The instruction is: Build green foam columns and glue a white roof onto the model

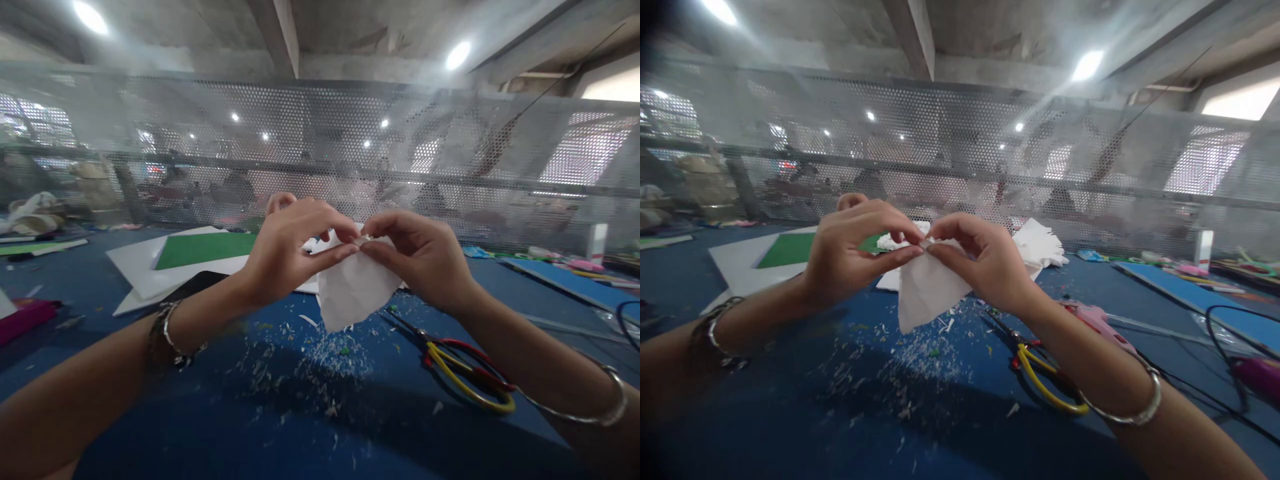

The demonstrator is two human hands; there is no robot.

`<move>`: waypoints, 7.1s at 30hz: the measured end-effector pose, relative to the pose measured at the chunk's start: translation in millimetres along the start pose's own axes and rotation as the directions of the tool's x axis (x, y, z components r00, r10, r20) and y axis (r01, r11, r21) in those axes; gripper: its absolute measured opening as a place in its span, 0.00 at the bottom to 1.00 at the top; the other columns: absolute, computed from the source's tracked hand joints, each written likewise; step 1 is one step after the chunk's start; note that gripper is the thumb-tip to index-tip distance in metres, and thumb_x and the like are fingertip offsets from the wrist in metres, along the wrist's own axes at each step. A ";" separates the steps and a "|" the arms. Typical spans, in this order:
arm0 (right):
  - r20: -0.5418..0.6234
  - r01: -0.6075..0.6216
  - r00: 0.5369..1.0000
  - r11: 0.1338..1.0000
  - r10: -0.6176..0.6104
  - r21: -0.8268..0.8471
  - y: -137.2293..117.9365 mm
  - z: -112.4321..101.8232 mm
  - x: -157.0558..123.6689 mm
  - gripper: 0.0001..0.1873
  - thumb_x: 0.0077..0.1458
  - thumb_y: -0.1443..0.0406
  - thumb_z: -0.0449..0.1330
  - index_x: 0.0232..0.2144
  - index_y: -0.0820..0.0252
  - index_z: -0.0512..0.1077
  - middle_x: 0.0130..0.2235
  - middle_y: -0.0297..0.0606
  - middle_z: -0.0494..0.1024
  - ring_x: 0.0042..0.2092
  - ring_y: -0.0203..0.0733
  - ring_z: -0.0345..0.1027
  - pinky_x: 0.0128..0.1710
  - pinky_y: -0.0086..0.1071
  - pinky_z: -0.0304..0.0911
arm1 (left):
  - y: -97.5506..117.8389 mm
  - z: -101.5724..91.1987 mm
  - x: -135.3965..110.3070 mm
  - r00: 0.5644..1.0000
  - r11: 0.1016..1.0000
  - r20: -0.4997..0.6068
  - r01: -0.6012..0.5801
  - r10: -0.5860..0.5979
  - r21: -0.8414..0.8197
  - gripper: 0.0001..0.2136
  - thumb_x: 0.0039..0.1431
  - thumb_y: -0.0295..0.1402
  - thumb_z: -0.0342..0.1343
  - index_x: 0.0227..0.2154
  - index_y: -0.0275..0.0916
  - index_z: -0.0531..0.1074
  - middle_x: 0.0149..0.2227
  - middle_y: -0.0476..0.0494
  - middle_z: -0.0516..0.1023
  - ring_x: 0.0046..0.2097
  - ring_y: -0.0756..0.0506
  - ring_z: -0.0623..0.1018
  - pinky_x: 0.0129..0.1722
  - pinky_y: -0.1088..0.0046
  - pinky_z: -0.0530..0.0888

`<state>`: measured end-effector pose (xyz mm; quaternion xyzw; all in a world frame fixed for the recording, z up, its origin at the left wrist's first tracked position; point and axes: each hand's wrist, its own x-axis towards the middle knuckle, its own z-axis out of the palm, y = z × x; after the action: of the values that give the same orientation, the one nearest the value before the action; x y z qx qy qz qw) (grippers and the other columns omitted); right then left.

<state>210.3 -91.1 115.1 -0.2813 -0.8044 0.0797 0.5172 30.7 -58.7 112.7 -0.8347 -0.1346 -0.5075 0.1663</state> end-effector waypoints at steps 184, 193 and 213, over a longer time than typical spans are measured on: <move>0.292 0.483 0.852 0.868 -0.434 -0.119 -19.8 -4.7 -2.7 0.01 0.53 0.72 0.54 0.30 0.65 0.65 0.36 0.40 0.70 0.40 0.31 0.64 0.37 0.26 0.61 | -4.1 -17.1 7.1 0.985 0.959 0.003 -0.164 0.170 -0.232 0.07 0.53 0.38 0.55 0.27 0.42 0.67 0.27 0.52 0.74 0.30 0.50 0.70 0.36 0.67 0.60; 0.308 0.511 0.848 0.817 -0.430 -0.267 -18.0 3.2 -10.5 0.02 0.55 0.70 0.53 0.30 0.61 0.64 0.30 0.33 0.71 0.32 0.27 0.65 0.31 0.21 0.61 | -3.7 -15.2 8.0 0.969 0.949 -0.024 -0.244 0.244 -0.198 0.03 0.53 0.31 0.55 0.26 0.43 0.70 0.26 0.55 0.74 0.29 0.53 0.71 0.36 0.71 0.65; 0.100 0.490 0.855 0.729 -0.509 -0.478 -12.6 -1.1 -14.4 0.09 0.52 0.71 0.57 0.34 0.53 0.63 0.36 0.32 0.77 0.37 0.33 0.71 0.34 0.25 0.66 | -0.9 -13.8 4.2 0.967 0.956 -0.029 -0.253 0.252 -0.148 0.07 0.49 0.29 0.59 0.32 0.38 0.68 0.29 0.49 0.73 0.31 0.52 0.73 0.31 0.78 0.71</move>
<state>211.0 -109.5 109.6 -0.1771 -0.8336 -0.2726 0.4465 21.2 -63.3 122.5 -0.8526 0.0125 -0.4950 0.1671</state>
